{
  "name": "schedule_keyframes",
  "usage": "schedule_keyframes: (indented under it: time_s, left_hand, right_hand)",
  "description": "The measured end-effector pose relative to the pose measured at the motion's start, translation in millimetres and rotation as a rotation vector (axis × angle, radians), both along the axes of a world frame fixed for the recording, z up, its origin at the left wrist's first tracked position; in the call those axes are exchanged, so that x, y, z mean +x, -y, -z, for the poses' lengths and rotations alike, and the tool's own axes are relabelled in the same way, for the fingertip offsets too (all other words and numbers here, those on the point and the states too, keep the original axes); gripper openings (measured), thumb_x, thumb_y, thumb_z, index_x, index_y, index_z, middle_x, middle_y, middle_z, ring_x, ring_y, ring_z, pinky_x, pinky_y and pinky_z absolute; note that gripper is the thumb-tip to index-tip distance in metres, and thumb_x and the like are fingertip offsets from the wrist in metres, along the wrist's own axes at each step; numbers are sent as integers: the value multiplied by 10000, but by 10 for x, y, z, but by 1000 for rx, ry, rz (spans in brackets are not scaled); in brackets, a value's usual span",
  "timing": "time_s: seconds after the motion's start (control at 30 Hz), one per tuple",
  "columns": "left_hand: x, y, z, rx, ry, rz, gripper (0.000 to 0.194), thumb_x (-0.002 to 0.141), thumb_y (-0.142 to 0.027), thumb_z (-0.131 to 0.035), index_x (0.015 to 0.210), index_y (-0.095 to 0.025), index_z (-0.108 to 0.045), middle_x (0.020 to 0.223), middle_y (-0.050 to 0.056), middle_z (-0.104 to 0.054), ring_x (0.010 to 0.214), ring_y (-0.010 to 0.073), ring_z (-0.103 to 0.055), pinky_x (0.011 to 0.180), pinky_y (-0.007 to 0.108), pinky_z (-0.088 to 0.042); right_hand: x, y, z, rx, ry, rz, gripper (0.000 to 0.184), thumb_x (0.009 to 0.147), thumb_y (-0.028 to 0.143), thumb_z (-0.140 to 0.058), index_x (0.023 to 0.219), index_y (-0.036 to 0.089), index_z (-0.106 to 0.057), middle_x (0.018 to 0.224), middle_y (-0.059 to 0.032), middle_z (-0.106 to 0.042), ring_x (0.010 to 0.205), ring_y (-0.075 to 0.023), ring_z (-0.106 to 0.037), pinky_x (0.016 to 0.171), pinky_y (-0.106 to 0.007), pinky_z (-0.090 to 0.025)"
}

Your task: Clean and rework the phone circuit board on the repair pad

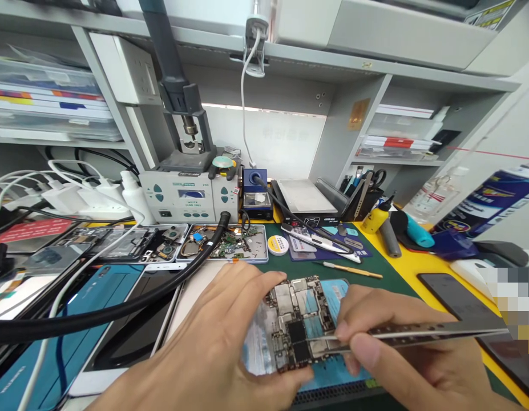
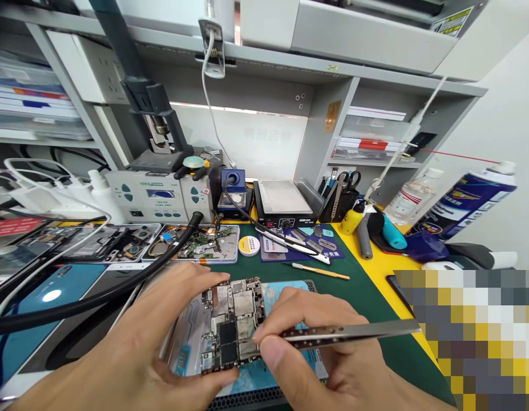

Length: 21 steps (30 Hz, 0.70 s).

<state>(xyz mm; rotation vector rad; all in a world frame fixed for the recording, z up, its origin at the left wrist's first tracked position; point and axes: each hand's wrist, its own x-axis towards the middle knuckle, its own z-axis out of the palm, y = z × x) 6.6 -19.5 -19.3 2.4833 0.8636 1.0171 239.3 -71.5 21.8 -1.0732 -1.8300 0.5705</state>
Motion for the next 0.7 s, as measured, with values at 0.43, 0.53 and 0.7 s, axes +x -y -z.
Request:
schedule_keyframes:
  time_s: [0.43,0.53,0.7]
  left_hand:
    - [-9,31,40,58,-56,-57,791,767,-389,-808,1426,-250,-395,1369,111,-557,1301,324,-550,1142,494,-445]
    - [-10,40,11,141,-88,-86,834,718,-416,-851,1393,-234,-395,1369,131,-575,1307,331,-567,1110,462,-493]
    - [12,43,-68,166,-89,-103,825,676,-415,-880,1337,-234,-421,1281,118,-626,1239,332,-621,1024,454,-561]
  right_hand:
    - [-24,45,46,100,7,25,305,786,29,-686,917,300,-738,738,32,-762,620,-146,-709,565,-189,-589]
    - [-38,61,80,83,17,-7,332,781,31,-712,960,311,-718,759,36,-761,641,-149,-722,544,-186,-574]
    - [-67,48,99,58,6,-32,352,778,5,-701,973,298,-700,783,35,-766,668,-143,-732,593,-189,-585]
